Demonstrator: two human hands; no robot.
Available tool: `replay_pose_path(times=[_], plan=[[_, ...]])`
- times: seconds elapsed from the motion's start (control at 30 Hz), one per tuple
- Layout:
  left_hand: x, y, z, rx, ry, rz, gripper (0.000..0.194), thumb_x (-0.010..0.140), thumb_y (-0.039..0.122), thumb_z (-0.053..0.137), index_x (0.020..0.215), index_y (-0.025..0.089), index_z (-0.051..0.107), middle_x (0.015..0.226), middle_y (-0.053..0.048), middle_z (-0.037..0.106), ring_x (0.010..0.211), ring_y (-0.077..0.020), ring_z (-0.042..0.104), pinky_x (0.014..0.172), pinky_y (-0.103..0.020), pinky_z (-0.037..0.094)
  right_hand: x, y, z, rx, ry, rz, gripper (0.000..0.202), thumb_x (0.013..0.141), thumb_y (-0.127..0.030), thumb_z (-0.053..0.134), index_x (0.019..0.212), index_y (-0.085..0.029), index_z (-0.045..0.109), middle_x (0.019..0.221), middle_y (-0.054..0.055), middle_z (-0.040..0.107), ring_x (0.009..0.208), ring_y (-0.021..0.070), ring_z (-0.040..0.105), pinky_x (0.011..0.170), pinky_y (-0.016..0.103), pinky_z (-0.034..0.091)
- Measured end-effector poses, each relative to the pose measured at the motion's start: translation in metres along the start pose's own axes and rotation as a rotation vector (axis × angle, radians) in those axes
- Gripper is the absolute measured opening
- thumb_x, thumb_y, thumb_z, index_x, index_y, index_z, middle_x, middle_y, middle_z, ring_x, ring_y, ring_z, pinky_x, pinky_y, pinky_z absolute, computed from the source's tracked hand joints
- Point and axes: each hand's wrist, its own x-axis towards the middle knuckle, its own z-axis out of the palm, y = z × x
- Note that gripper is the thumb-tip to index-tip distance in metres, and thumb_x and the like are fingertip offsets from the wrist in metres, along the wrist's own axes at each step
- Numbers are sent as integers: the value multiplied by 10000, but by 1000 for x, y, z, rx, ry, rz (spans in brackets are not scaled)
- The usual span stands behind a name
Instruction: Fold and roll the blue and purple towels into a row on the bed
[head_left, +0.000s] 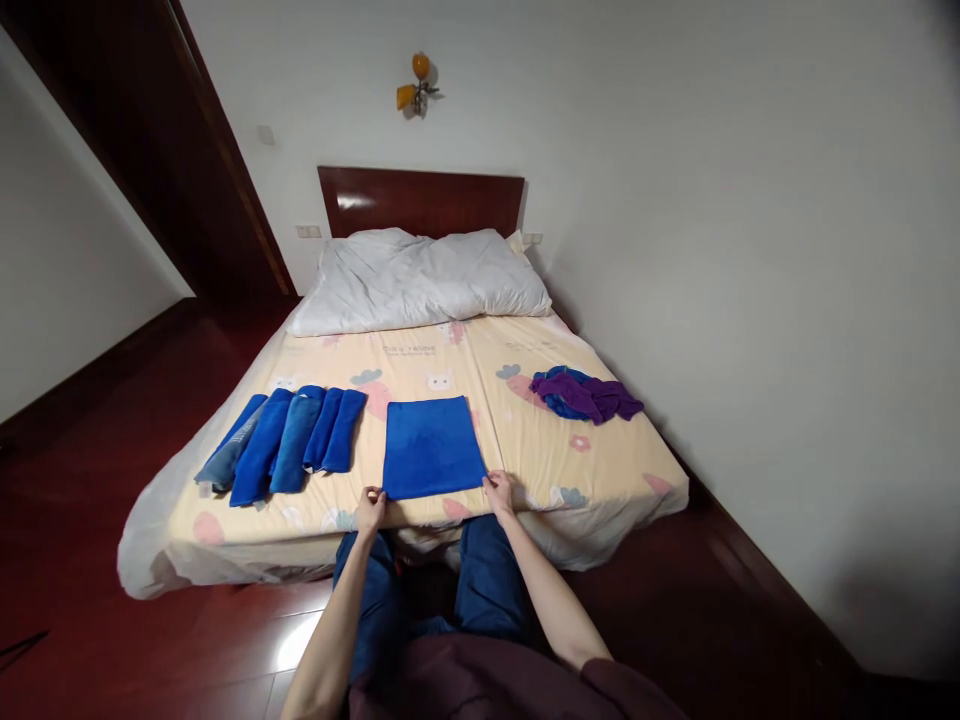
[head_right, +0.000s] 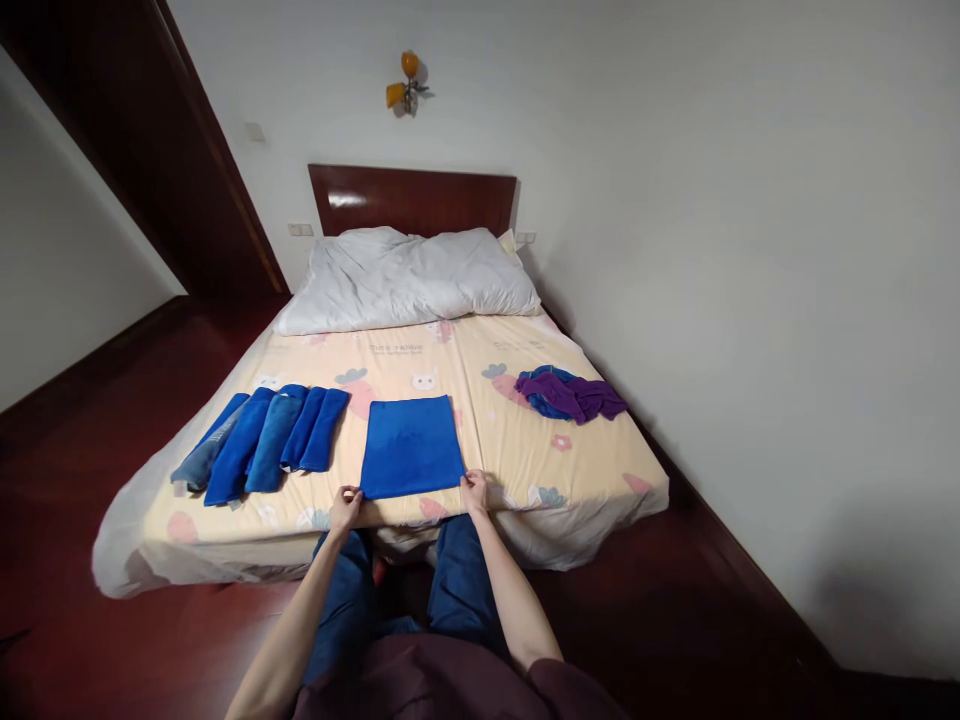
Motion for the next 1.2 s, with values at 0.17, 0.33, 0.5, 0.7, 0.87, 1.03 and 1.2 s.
replay_pose_path(times=[0.17,0.33,0.5,0.7,0.87,1.03,1.2], plan=[[-13,-16,-12,-47,-60,89,348,899,332,469,1144,187,668,771,-29,714,737,-216,694,733,-304,502,-25,3,-6,47,-44,18,213,757,-381,548,762,-216,682,789,73,759,773,245,728,803,363,583],[-41,-47,-21,-55,-120,195,386,872,385,482,1032,183,770,881,-68,758,879,-254,716,821,-339,526,-81,22,-27,33,-73,26,308,817,-360,518,872,-214,784,962,97,783,904,269,724,890,400,571],[-48,-58,-18,-37,-138,251,427,779,419,661,1129,191,750,926,-64,752,919,-255,715,874,-357,547,-105,23,-31,-35,-51,-7,385,741,-258,595,1066,-170,783,884,67,711,730,198,632,749,327,564],[-34,-51,-12,47,-120,386,277,727,218,597,965,188,734,871,-54,662,788,-202,650,830,-349,554,-92,12,-19,-116,20,-55,197,709,-135,607,852,-192,729,864,49,655,747,187,590,781,312,543],[-23,-40,-14,101,-114,533,336,651,113,532,896,191,748,931,-88,644,958,-232,637,911,-392,556,-80,8,-20,-175,-11,-203,305,689,-32,548,858,-194,743,998,89,669,982,235,640,954,375,533],[-5,-35,-17,13,-297,698,380,616,104,532,906,201,759,1251,-127,688,1289,-278,584,1120,-486,478,-67,3,-27,-137,-239,-327,522,672,35,473,1002,-219,789,1213,65,723,1184,215,653,1100,398,494],[3,-35,-18,-17,-364,636,332,717,224,534,965,207,754,1139,-100,757,1259,-278,635,1139,-515,468,-57,2,-30,-103,-293,-235,514,675,9,449,975,-212,803,1086,53,786,1092,210,716,1074,412,526]])
